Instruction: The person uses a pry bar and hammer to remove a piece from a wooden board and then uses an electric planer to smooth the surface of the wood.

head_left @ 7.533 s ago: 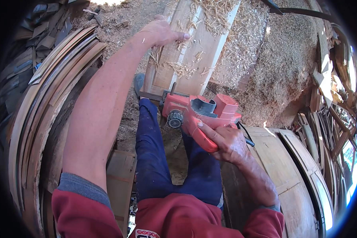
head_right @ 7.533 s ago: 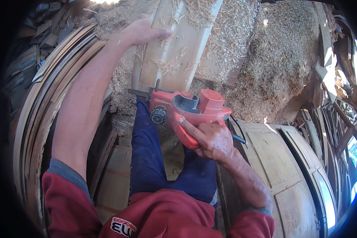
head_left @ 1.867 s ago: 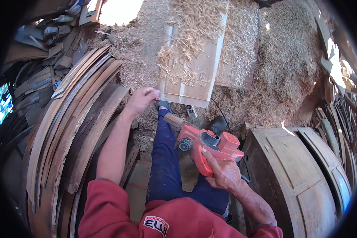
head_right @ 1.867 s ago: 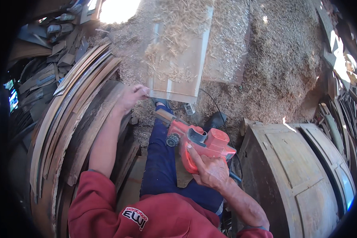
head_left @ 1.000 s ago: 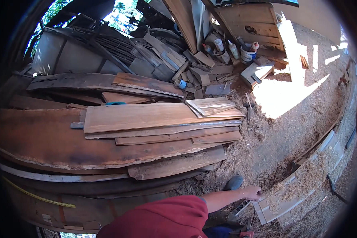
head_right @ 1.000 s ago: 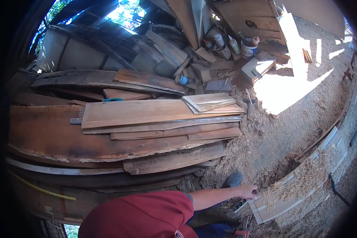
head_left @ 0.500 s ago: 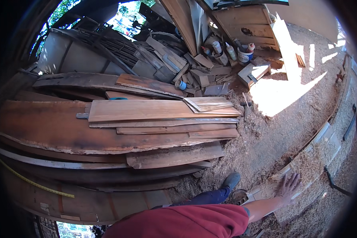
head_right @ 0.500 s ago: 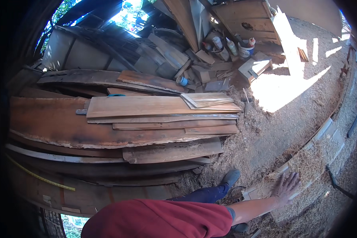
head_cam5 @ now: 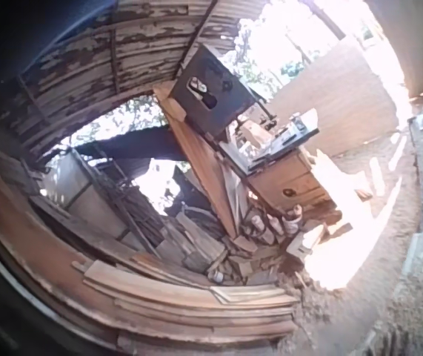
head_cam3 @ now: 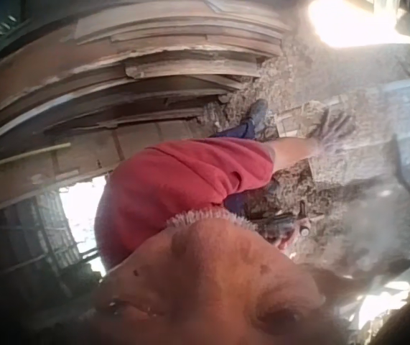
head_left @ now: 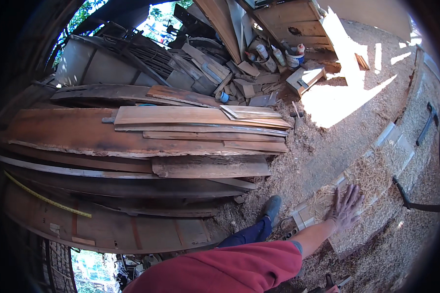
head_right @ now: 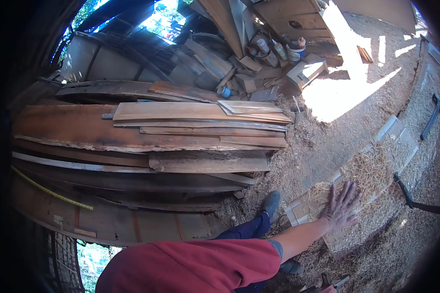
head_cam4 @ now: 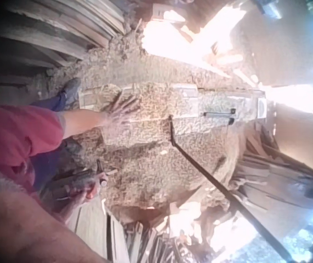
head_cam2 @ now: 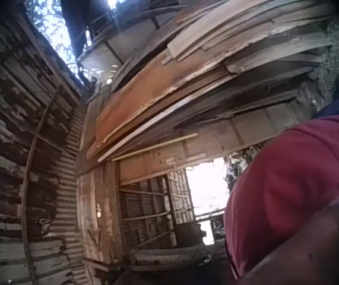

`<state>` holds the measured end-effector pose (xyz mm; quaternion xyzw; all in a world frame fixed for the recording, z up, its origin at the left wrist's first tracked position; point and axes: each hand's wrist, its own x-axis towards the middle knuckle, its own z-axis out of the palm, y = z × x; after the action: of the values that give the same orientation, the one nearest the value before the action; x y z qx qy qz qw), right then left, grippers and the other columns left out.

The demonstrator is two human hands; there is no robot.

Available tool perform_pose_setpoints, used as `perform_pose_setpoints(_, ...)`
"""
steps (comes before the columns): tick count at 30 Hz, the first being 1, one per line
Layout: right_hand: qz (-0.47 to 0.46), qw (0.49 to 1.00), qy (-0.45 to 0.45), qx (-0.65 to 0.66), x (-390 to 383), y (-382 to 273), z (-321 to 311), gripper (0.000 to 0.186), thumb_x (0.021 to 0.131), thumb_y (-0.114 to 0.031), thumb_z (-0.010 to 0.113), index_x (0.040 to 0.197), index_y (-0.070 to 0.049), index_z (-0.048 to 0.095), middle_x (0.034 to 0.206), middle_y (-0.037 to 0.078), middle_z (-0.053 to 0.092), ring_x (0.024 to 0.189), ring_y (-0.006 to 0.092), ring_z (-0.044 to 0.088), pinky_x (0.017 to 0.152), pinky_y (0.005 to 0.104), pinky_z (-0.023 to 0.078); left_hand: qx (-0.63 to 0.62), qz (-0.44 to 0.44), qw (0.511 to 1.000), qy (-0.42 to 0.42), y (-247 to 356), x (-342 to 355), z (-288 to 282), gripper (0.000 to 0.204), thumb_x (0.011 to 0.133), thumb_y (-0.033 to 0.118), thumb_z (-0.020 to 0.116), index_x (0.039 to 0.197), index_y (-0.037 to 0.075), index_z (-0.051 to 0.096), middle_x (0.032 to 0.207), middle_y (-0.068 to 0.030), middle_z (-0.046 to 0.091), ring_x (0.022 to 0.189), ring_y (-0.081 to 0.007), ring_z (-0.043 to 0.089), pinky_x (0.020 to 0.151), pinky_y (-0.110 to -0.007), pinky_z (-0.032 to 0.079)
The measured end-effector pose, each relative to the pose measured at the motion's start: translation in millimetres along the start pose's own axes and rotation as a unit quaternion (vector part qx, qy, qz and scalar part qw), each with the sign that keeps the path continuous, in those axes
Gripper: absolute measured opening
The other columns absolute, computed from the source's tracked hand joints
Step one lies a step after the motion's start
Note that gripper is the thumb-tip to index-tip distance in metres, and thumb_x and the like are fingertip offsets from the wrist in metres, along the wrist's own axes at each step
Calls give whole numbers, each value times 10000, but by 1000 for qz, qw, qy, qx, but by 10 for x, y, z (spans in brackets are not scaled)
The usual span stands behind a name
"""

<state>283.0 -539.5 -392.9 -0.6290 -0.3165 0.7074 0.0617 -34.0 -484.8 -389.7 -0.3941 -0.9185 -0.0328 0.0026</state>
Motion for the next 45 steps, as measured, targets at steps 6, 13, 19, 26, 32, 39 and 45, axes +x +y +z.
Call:
perform_pose_setpoints(6, -19, 984, 119, 129, 100, 306, -1110, 257, 858, -123, 671, 1088, -73, 567, 807, 16, 636, 608, 139, 612, 509, 299, 498, -61, 30, 994, -83, 184, 157, 354, 818, 938, 514, 465, 1587, 109, 177, 1635, -222, 126, 1520, -405, 78, 1132, -726, 8)
perform_pose_setpoints(13, -81, 982, 162, 63, 623, -246, -896, 283, 845, -26, 630, 1106, -32, 520, 746, 33, 572, 534, 118, 543, 488, 267, 470, 37, 33, 998, -37, 181, 83, 551, 773, 961, 519, 456, 1599, 184, 175, 1664, -175, -11, 1536, -353, -64, 1154, -672, -74)
perform_pose_setpoints(19, -124, 963, 227, 78, 789, 62, -903, 339, 828, 5, 565, 1165, -2, 538, 727, 45, 572, 519, 109, 535, 471, 259, 464, -4, 50, 998, -28, 187, 25, 610, 794, 941, 475, 520, 1600, 189, 180, 1664, -170, 8, 1535, -366, -55, 1152, -676, -52)
perform_pose_setpoints(26, -131, 956, 257, 45, 1023, 182, -821, 372, 837, -5, 572, 1207, -8, 528, 721, 37, 558, 522, 105, 532, 443, 275, 461, 10, 51, 999, -17, 47, 44, 639, 796, 943, 486, 520, 1598, 185, 182, 1660, -175, 27, 1534, -376, -34, 1152, -682, -30)
perform_pose_setpoints(32, -64, 944, 318, -66, 1566, 973, -991, 680, 825, -93, 642, 1459, -86, 398, 806, 144, 633, 600, 244, 624, 559, 395, 498, 14, 49, 999, -11, 126, 58, 617, 796, 940, 488, 524, 1593, 177, 194, 1655, -189, 42, 1532, -386, -23, 1152, -678, -40)
perform_pose_setpoints(39, -54, 918, 317, -232, 1863, 1468, -821, 899, 825, -139, 707, 1575, -225, 219, 1077, 276, 664, 941, 442, 652, 875, 488, 490, -8, 43, 998, -43, 118, 55, 539, 795, 938, 490, 509, 1587, 144, 207, 1647, -227, 37, 1526, -411, -30, 1150, -668, -72)
perform_pose_setpoints(45, -4, 920, 268, -284, 1985, 1683, -945, 1093, 762, -59, 768, 1592, -242, 79, 1095, 290, 649, 980, 474, 640, 887, 508, 487, 7, 41, 997, -66, 212, 63, 529, 802, 946, 489, 490, 1586, 109, 191, 1641, -245, 8, 1521, -426, -54, 1141, -681, -71)
